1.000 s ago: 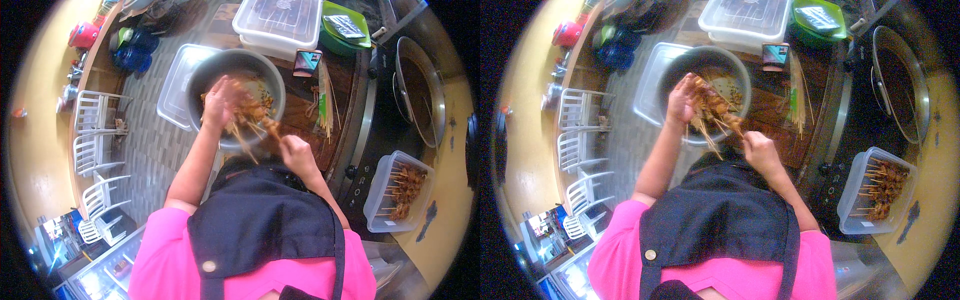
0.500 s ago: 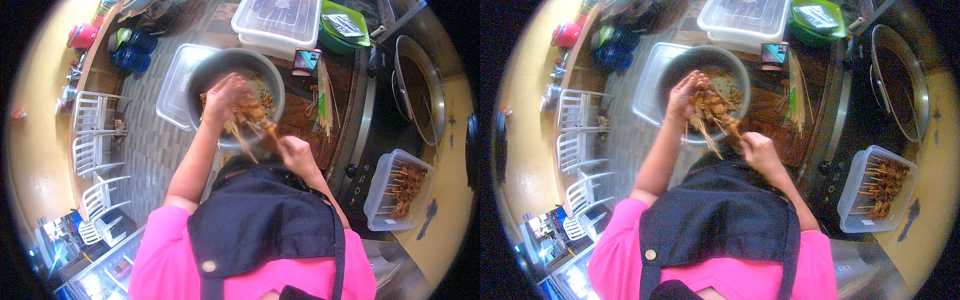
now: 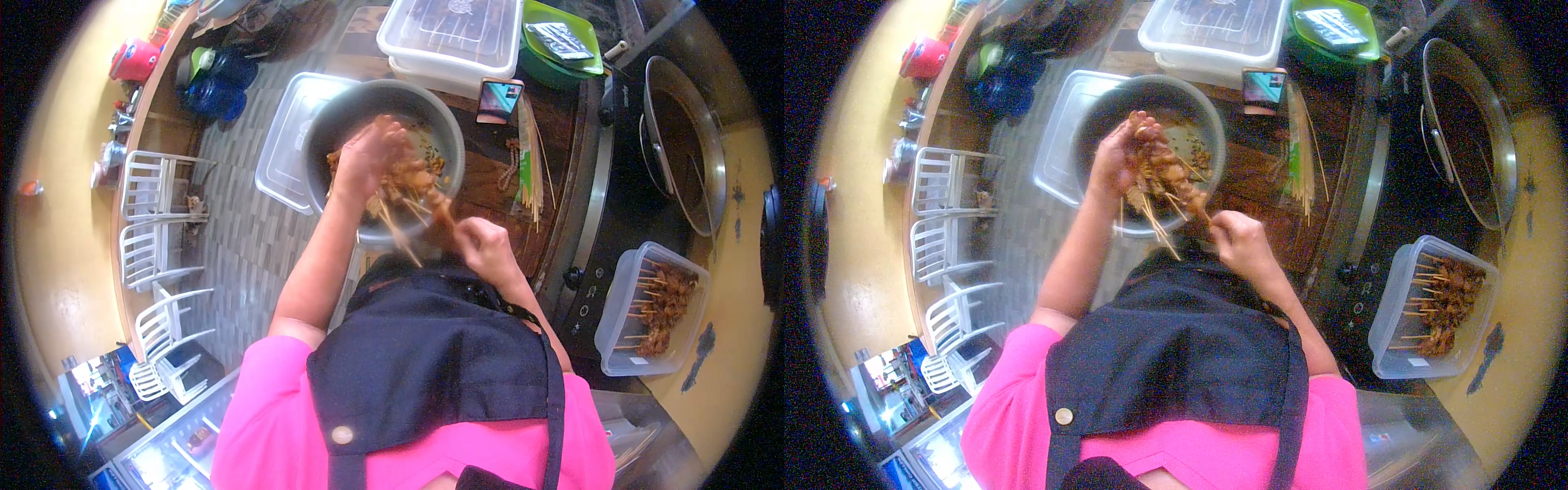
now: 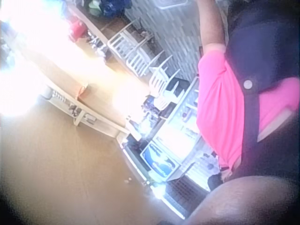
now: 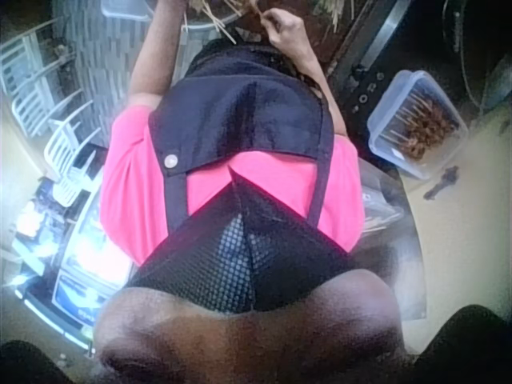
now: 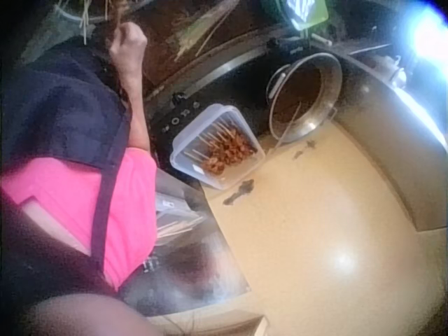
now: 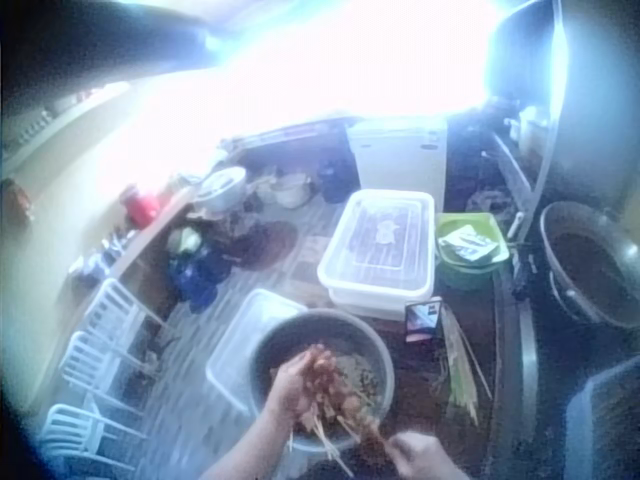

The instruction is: The person dips skewers of meat into a bowl of liquid seasoning, turning the skewers to coat them, and then places the seasoned skewers into a container.

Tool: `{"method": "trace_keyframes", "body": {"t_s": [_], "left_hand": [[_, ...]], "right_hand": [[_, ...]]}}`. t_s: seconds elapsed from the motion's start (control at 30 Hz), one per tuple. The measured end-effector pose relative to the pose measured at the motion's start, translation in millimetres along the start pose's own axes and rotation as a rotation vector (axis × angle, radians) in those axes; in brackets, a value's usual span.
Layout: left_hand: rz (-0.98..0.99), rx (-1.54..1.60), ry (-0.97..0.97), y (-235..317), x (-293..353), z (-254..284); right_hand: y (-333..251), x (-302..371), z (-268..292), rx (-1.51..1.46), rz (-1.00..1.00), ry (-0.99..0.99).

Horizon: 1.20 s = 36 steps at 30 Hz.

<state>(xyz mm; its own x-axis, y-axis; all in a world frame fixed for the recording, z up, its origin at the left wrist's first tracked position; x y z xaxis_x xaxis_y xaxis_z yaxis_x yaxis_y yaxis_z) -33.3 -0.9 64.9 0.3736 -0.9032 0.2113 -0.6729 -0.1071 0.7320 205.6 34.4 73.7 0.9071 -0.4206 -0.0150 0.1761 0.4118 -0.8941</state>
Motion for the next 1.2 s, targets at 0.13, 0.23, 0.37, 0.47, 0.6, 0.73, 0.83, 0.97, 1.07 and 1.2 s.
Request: {"method": "trace_keyframes", "body": {"t_s": [0.13, 0.23, 0.37, 0.47, 0.6, 0.73, 0.83, 0.97, 1.07, 1.2], "left_hand": [[0.044, 0.088, -0.075, 6.4, 1.5, 1.5], [-0.038, 0.050, -0.060, 12.7, 1.7, -3.0], [-0.020, 0.043, -0.017, 5.2, -15.7, 5.5], [0.121, 0.111, -0.158, -9.6, -29.4, 26.9], [0.138, -0.117, 0.052, -20.8, -27.6, 49.9], [0.215, -0.099, -0.043, -38.0, -40.8, 55.4], [0.270, -0.096, -0.121, -39.5, -48.8, 49.9], [0.255, -0.057, -0.192, -42.8, -57.3, 37.4], [0.286, -0.073, -0.152, -45.3, -59.8, 34.6], [0.311, -0.045, -0.229, -49.7, -63.6, 44.1]], "right_hand": [[-1.3, -0.1, -0.8, 0.006, -0.016, 0.049], [0.4, 1.1, -3.0, 0.023, -0.008, 0.064], [-3.7, 9.2, 6.2, 0.032, -0.007, 0.109], [-11.5, 20.2, 15.5, 0.013, -0.042, 0.177], [-16.4, 40.7, 34.4, 0.066, -0.041, 0.369], [-40.2, 83.2, 64.9, 0.140, -0.168, 0.644], [-58.3, 120.1, 88.0, 0.217, -0.345, 0.885], [-43.6, 181.1, 110.2, 0.114, -0.476, 1.217], [-26.8, 227.2, 132.3, -0.024, -0.535, 1.394], [0.3, 268.1, 163.7, -0.078, -0.788, 1.560]]}}
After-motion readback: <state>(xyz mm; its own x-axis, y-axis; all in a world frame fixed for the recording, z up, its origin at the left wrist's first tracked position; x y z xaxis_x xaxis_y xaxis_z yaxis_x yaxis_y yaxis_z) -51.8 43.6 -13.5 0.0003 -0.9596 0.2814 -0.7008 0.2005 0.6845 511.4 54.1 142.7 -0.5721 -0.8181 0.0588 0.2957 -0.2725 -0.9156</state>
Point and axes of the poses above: each hand's wrist, its own x-axis away from the middle knuckle, its own z-axis out of the back of the hand, y = z × x, the point moved 4 cm from there along -x, towards the middle knuckle, and after that the axes turned 13 degrees about -y, right-handed, at the moved point
